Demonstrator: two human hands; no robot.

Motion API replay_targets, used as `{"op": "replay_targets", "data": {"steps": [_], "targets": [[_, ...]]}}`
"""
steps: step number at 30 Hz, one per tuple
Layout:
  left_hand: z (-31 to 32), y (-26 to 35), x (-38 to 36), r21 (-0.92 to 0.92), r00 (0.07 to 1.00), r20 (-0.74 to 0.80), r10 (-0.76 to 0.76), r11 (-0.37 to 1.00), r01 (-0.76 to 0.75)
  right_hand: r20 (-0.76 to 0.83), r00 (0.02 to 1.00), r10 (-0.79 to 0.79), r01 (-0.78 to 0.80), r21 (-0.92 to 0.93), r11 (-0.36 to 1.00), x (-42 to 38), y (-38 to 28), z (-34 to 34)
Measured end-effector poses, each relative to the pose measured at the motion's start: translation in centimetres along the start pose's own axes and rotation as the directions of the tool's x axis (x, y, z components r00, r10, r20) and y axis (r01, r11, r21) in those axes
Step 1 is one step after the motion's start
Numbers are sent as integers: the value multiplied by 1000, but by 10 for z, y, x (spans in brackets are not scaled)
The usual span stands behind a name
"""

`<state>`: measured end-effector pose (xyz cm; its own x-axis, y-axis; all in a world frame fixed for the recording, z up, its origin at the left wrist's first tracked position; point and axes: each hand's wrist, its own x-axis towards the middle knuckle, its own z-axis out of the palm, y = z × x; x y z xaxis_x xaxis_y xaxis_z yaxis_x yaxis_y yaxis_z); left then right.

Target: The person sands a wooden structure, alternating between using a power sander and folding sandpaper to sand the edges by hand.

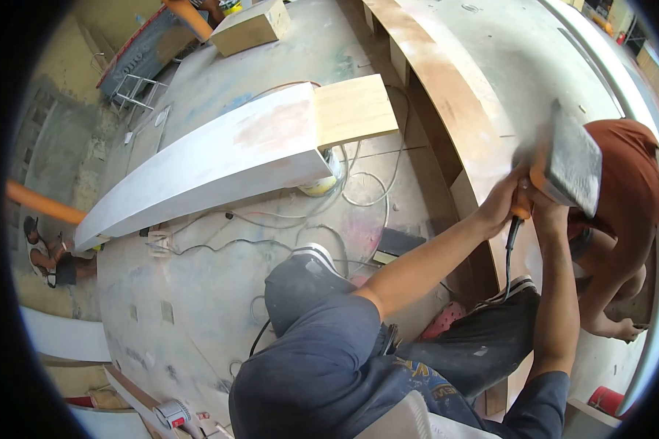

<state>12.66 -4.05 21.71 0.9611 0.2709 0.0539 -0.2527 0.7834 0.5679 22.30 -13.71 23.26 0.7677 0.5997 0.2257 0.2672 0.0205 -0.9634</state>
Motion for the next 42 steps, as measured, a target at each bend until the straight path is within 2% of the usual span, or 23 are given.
{"op": "replay_targets", "data": {"steps": [1,2,4,5,6,8,10,12,14,16,18,22,25,28,30,32,33,34,36,37,39,41,42], "targets": [[-14,-8,16,364,976,-197,93,931,-15,24,998,56,-57,24,998,3,-3,-3],[-14,-10,18,542,902,-276,333,829,-141,46,993,111,-113,46,993,4,-9,-5],[-21,-6,21,527,849,-61,526,739,-420,27,996,82,-81,-17,997,6,-15,5],[-25,-3,22,501,861,47,506,734,-459,44,995,85,-84,-40,996,4,-21,13],[-13,4,11,191,926,9,377,909,-371,49,994,97,-94,-68,993,0,-25,16],[-38,-6,13,-66,974,52,219,974,-216,58,976,211,-206,-84,975,0,-17,21],[-44,-15,8,-99,980,15,201,975,-198,93,942,323,-320,-47,946,2,0,18],[-53,-15,7,-45,989,31,148,988,-146,108,938,330,-335,33,942,1,17,21],[-38,-2,6,321,968,-75,239,925,-203,83,909,408,-414,68,908,3,15,28],[-41,2,9,352,979,-144,147,932,-88,98,874,477,-477,-24,879,4,17,30],[-47,-3,11,400,948,-239,212,911,-103,191,897,398,-389,-82,918,3,24,34],[-54,-4,9,560,896,-311,316,823,-96,195,867,459,-444,-119,888,0,37,39],[-77,-11,16,485,888,-343,307,867,-112,207,860,466,-442,-155,884,-4,33,38],[-90,-18,18,505,855,-390,342,856,-111,-112,964,240,-263,-281,923,-4,83,44],[-91,-18,20,490,846,-420,330,866,-95,-7,946,325,-313,-292,904,-6,43,36],[-148,-31,40,750,837,-308,453,657,-79,69,902,427,-357,-438,825,-5,31,30],[-145,-26,39,721,870,-138,473,650,-239,121,862,492,-410,-403,818,-4,40,29],[-124,-21,32,739,890,-187,415,656,-150,74,971,226,-172,-441,881,-2,71,34],[-107,-13,27,664,947,-246,206,748,9,-17,947,321,-288,-485,826,26,124,56],[-129,-17,33,691,938,-227,263,722,-35,-50,935,350,-346,-341,874,22,104,50],[-141,-16,34,595,973,-180,142,804,-8,-81,908,410,-412,-343,844,23,84,44],[-180,-6,42,649,953,-281,114,754,101,-102,930,354,-362,-433,825,40,98,55],[-153,-7,34,655,953,-277,124,750,93,-84,923,375,-373,-429,823,44,93,53]]}}
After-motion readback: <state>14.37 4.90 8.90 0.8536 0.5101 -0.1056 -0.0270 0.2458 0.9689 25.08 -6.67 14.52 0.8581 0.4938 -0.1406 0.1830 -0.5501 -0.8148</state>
